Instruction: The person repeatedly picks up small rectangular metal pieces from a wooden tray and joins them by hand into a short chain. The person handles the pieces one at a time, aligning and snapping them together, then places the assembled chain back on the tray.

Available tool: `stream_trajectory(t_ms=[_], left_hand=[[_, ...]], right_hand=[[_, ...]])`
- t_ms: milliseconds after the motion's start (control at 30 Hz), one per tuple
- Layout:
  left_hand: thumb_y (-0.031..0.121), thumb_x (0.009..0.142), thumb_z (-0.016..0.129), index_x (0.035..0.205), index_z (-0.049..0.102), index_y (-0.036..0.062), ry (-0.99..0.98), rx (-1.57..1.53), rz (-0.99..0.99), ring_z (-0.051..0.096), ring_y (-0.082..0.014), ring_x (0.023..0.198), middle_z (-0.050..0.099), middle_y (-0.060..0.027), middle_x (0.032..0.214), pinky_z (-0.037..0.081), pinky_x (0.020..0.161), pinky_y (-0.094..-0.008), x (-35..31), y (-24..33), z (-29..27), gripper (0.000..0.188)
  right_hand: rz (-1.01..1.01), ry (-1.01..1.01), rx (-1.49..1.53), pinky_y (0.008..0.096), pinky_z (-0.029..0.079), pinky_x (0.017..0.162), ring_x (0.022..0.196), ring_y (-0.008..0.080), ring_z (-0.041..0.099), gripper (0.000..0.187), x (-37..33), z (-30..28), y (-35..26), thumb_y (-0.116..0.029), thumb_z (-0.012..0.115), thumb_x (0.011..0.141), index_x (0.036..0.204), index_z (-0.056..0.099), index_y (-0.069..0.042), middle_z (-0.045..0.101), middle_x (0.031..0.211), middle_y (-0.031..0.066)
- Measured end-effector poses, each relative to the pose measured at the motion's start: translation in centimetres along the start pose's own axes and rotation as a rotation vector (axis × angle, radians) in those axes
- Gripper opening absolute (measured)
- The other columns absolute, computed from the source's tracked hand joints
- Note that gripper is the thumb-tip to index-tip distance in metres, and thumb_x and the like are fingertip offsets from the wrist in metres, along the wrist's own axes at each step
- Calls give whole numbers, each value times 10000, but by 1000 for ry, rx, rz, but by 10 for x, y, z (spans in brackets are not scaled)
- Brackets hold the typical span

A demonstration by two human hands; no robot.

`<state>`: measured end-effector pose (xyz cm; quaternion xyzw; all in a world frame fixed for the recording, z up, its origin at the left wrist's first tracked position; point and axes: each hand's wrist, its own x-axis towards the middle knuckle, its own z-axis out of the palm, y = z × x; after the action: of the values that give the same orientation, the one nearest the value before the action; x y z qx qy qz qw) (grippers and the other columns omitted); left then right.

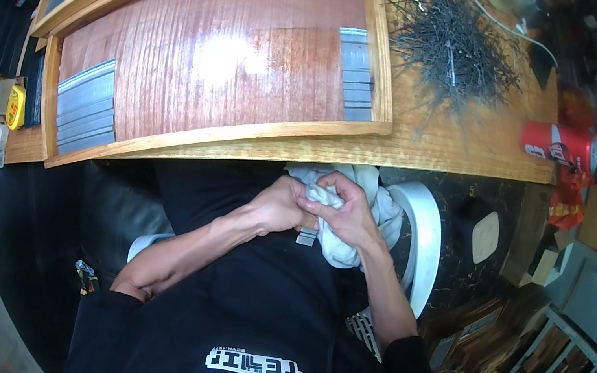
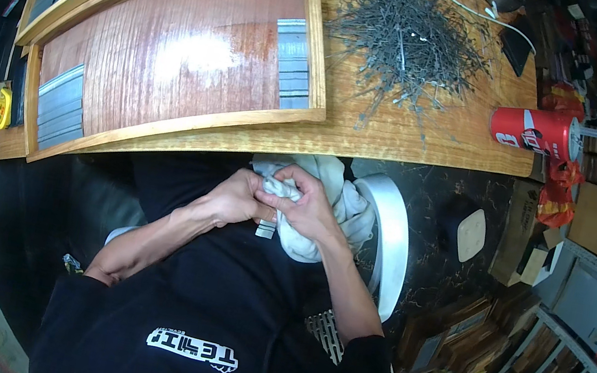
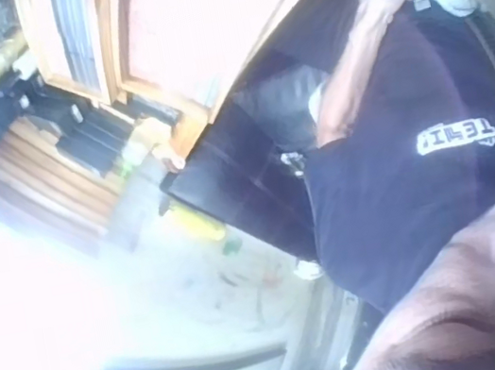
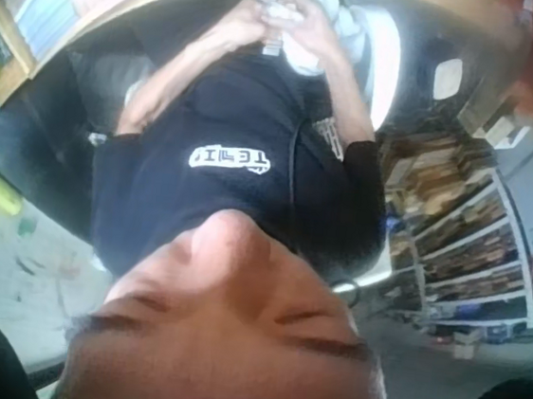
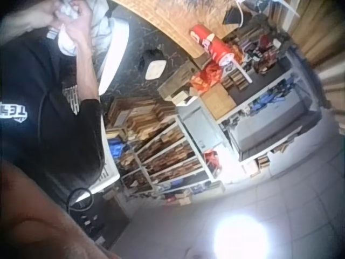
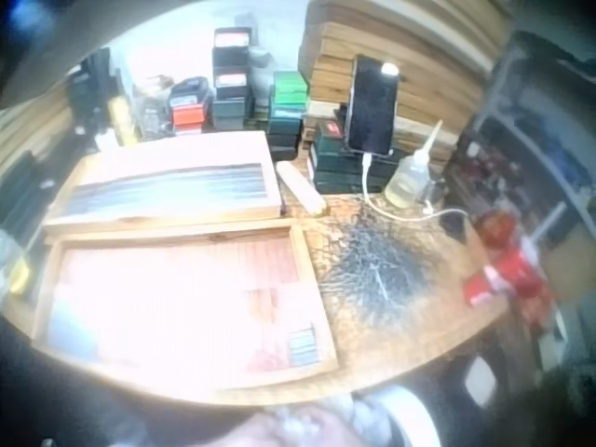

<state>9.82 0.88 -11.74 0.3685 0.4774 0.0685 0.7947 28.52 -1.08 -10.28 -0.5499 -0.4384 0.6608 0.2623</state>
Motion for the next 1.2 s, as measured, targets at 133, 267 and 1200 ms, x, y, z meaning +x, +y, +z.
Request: stream_trajectory(t_ms=[133, 267, 1200], left_hand=[[-76, 800, 840, 961, 763, -4, -115, -174, -32, 702, -99, 722, 777, -56, 866, 534, 590, -244, -3, -4, -7, 192], [-39, 795, 864, 975, 761, 3, -241, -189, -115, 740, -119, 763, 793, -72, 891, 544, 594, -244, -14, 3, -22, 212], [-148, 760, 706, 1013, 735, -85, 441, 577, 1316, 781, -328, 875, 763, -200, 931, 621, 719, -365, -144, 105, -40, 262]], right_hand=[[-75, 208, -181, 305, 516, 861, 934, 149, 628, 246, 7, 9, 20, -84, 811, 899, 1066, 645, -15, 691, 975, 67], [-191, 364, -210, 355, 509, 940, 1040, 229, 646, 299, 13, 13, 21, -80, 730, 945, 1193, 604, 30, 697, 1119, 157], [-913, 65, -140, 271, 517, 673, 796, 142, 614, 346, -26, 67, -173, 60, 843, 797, 1123, 803, -49, 600, 911, 36]])
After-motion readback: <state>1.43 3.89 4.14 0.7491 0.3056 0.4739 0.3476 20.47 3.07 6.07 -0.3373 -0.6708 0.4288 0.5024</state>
